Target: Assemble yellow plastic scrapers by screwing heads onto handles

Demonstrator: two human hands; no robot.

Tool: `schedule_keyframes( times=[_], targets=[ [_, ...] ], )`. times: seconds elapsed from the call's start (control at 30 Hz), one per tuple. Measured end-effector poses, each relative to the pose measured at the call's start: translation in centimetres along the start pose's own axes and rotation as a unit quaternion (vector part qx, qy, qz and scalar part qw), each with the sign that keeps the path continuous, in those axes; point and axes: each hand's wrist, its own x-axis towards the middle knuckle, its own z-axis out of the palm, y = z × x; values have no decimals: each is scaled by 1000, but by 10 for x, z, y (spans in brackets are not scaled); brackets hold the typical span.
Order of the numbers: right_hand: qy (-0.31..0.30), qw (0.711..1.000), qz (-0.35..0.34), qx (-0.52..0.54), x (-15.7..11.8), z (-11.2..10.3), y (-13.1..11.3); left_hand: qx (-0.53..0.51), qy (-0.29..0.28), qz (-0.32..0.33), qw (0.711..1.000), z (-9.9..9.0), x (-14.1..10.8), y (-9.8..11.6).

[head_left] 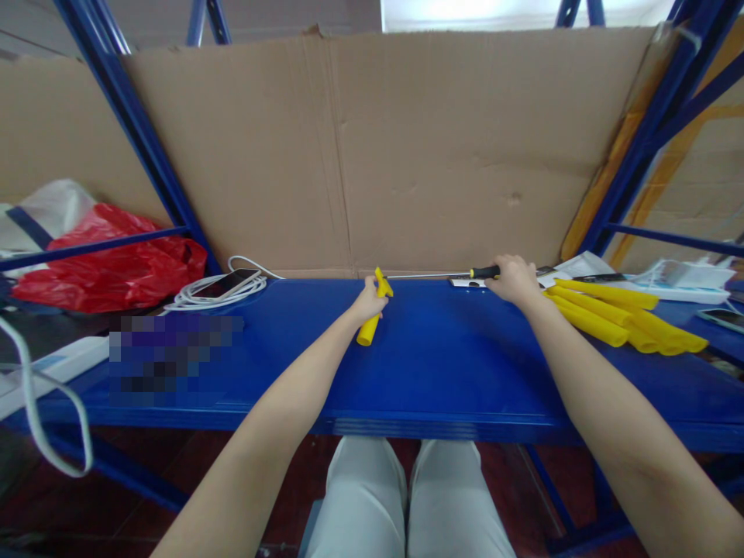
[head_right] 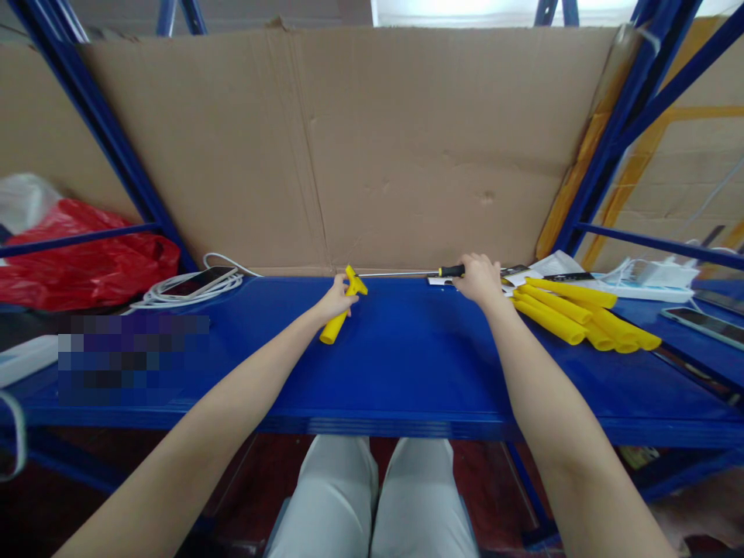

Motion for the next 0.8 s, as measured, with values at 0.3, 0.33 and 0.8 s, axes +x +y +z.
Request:
schedule_keyframes(
  times=[0.3,0.33,0.8],
  targets=[
    [2,1000,-5,3,0,1,-1,-22,-8,-14,1000,0,-2,3],
    [-1,1000,-3,3,0,1,-1,-24,-9,-15,1000,0,-2,3],
    [-14,1000,3,1,-1,-5,-6,-35,-12,-18,999,1,1,0]
  ],
)
